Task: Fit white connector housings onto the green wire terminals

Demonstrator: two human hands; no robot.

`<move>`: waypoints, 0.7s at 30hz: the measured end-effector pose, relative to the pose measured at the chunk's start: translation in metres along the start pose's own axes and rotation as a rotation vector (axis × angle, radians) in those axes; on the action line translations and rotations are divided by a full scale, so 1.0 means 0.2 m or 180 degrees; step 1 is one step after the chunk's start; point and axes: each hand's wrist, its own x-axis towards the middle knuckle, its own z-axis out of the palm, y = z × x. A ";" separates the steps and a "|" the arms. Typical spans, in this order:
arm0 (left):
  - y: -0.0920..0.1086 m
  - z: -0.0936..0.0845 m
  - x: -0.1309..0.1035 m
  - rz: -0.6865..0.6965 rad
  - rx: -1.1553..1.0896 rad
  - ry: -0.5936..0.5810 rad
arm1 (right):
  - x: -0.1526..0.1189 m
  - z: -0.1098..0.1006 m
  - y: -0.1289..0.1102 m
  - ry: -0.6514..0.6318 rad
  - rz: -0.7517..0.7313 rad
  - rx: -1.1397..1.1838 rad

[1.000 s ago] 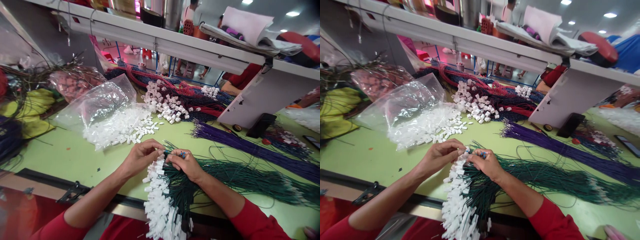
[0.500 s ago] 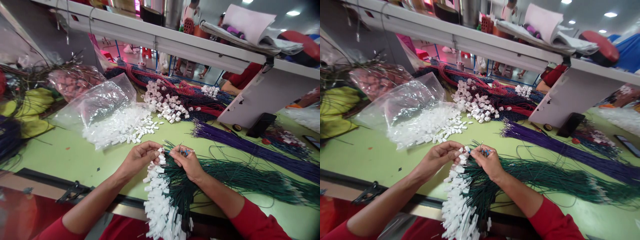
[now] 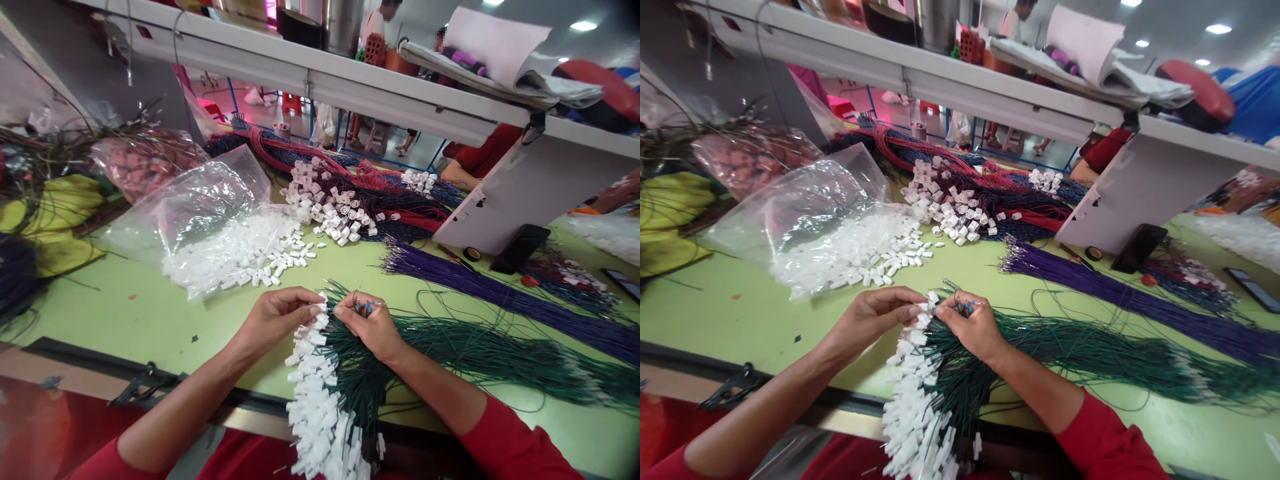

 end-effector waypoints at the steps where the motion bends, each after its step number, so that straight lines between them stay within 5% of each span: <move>1: 0.00 0.00 0.00 -0.0045 -0.0016 0.0013 | 0.00 0.00 0.00 -0.0012 -0.0044 -0.0019; 14: -0.07 0.05 -0.07 -0.0272 0.0065 0.0219 | -0.01 -0.01 0.03 -0.0305 0.0040 -0.0121; 17: -0.08 -0.04 -0.05 0.0197 0.0973 0.0444 | 0.01 -0.01 0.03 0.0068 -0.0079 0.0156; 21: -0.10 -0.25 0.04 0.0870 0.3054 0.0999 | 0.03 -0.01 0.04 0.0296 0.0041 0.0558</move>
